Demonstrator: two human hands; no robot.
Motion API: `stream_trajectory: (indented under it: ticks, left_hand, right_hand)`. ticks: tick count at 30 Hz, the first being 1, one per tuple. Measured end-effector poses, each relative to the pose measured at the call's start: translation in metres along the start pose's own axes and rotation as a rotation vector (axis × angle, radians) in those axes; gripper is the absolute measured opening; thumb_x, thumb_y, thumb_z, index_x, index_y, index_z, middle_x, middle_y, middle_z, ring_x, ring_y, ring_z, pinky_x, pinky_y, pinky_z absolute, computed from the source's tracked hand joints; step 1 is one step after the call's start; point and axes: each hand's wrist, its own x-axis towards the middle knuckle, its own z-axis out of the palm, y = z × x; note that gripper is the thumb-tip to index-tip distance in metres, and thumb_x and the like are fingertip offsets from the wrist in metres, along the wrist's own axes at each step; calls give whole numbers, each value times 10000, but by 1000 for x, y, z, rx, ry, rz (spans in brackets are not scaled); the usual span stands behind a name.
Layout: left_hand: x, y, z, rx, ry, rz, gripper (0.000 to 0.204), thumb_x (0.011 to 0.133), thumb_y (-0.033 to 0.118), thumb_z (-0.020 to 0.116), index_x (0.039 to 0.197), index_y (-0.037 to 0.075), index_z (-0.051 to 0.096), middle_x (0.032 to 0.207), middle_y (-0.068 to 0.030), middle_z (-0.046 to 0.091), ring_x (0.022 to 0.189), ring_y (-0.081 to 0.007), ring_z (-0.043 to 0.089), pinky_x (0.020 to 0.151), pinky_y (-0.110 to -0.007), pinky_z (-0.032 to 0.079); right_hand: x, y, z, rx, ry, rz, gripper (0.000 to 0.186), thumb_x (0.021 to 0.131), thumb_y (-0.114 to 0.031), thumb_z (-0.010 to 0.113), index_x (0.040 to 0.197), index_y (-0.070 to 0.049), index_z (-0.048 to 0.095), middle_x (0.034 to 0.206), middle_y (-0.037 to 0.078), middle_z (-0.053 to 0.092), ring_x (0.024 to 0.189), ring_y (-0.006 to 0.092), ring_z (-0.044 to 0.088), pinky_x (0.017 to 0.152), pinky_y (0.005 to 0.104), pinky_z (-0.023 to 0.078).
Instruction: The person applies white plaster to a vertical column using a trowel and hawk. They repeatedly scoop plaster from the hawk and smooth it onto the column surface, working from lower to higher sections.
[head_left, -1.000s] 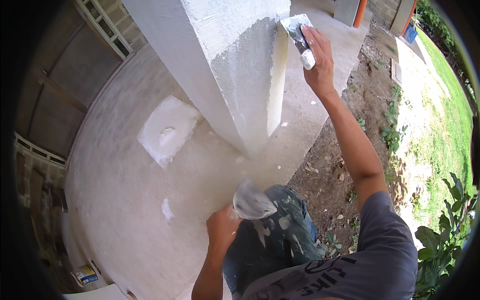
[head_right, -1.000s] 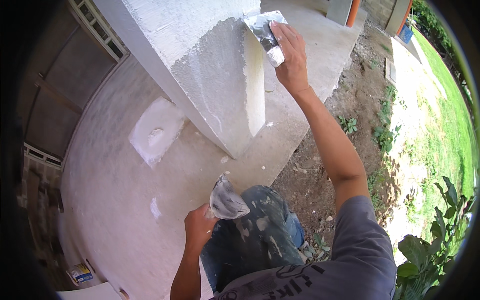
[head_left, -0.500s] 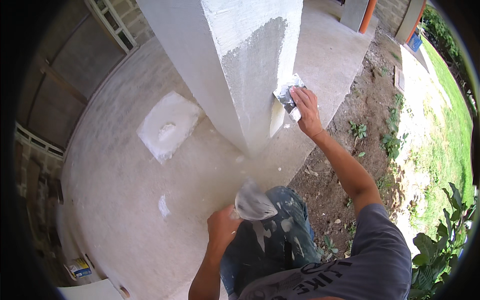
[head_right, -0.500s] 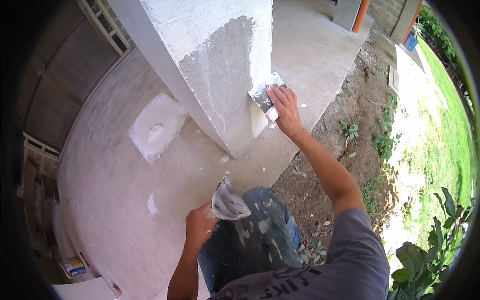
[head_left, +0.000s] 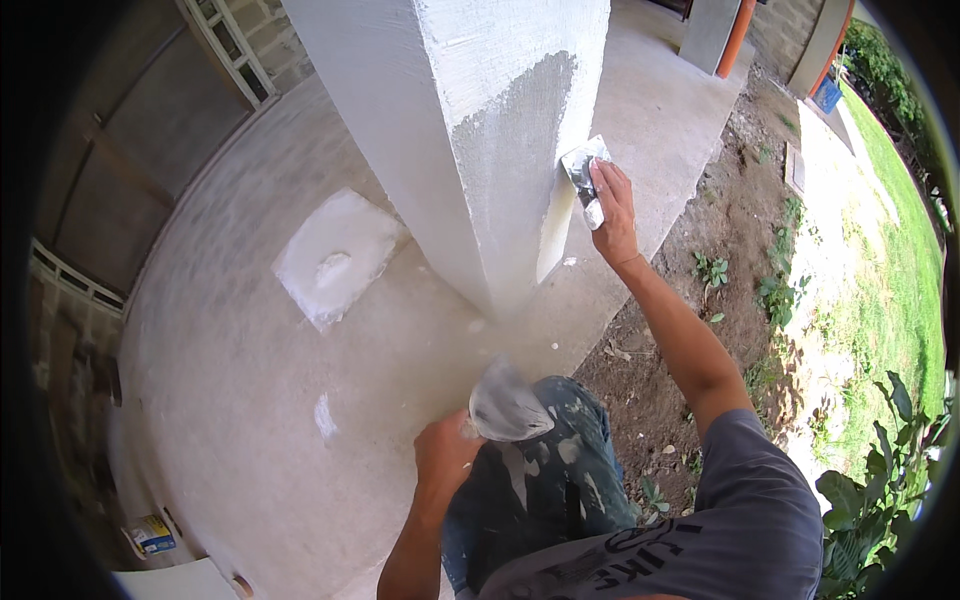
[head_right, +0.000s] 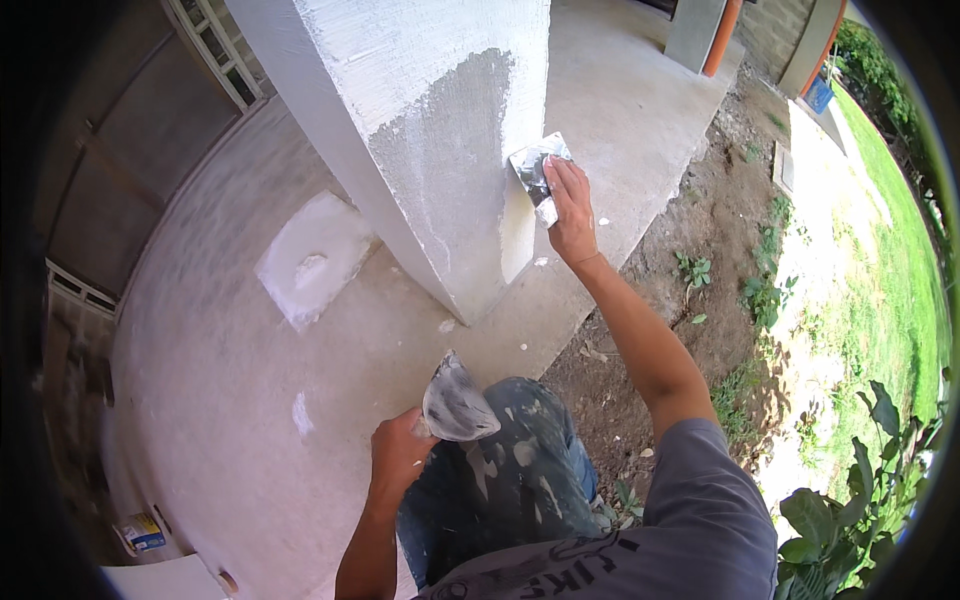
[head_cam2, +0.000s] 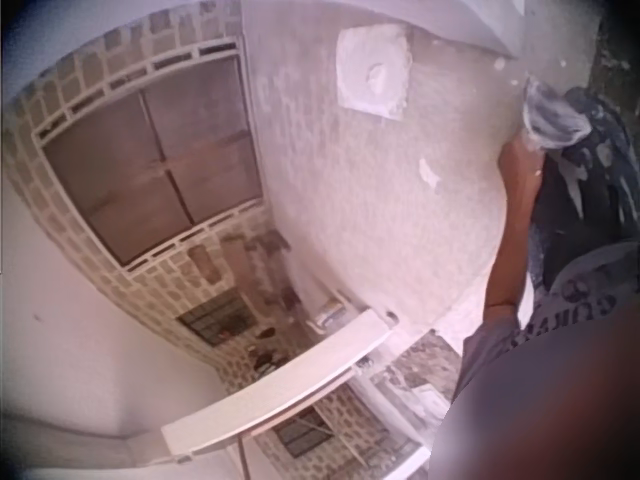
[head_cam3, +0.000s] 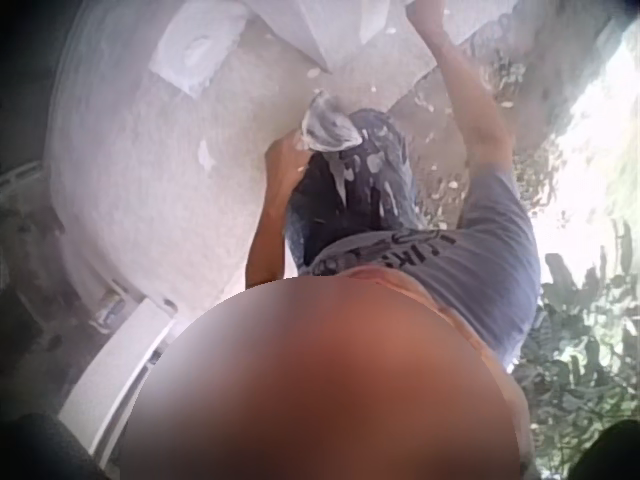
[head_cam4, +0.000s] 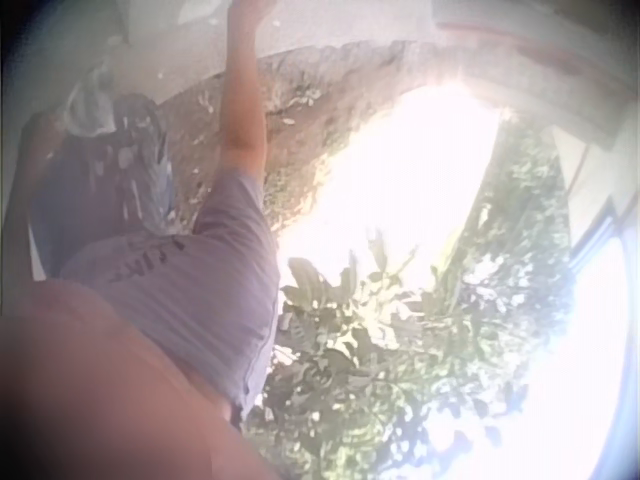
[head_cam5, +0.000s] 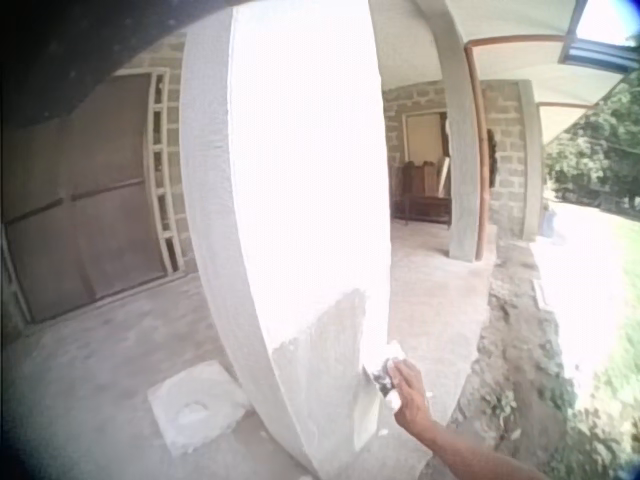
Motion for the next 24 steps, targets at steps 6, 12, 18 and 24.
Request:
stream_trajectory:
  ticks: [6,12,18,24]
  left_hand:
    - [3,-6,0,60,-37,-6,369,889,395,862,1090,93,794,954,-221,777,950,-483,727,819,-529,573]
    - [8,9,-1,-43,-12,45,388,898,407,864,1128,102,799,997,-219,781,998,-481,726,837,-532,572]
    - [1,-9,3,-42,-42,-34,398,911,413,856,1149,100,794,1021,-214,784,1019,-475,723,855,-524,572]
    - [24,-11,12,77,35,99,378,909,389,853,1113,80,774,1000,-212,780,988,-473,731,837,-538,576]
  right_hand:
    - [139,-1,-62,-150,147,-132,688,914,129,696,1567,-74,619,1571,161,631,1442,397,591,1230,461,478]
    - [165,-9,-45,-161,125,-293,641,975,-71,769,1593,-82,601,1574,137,631,1421,406,579,1215,480,458]
    - [-29,7,2,-64,-148,-152,835,743,95,702,1567,19,592,1599,180,581,1450,403,548,1181,536,419]
    - [-110,-47,-16,166,-311,191,718,847,93,684,1553,-12,608,1577,187,598,1450,411,552,1211,536,443]
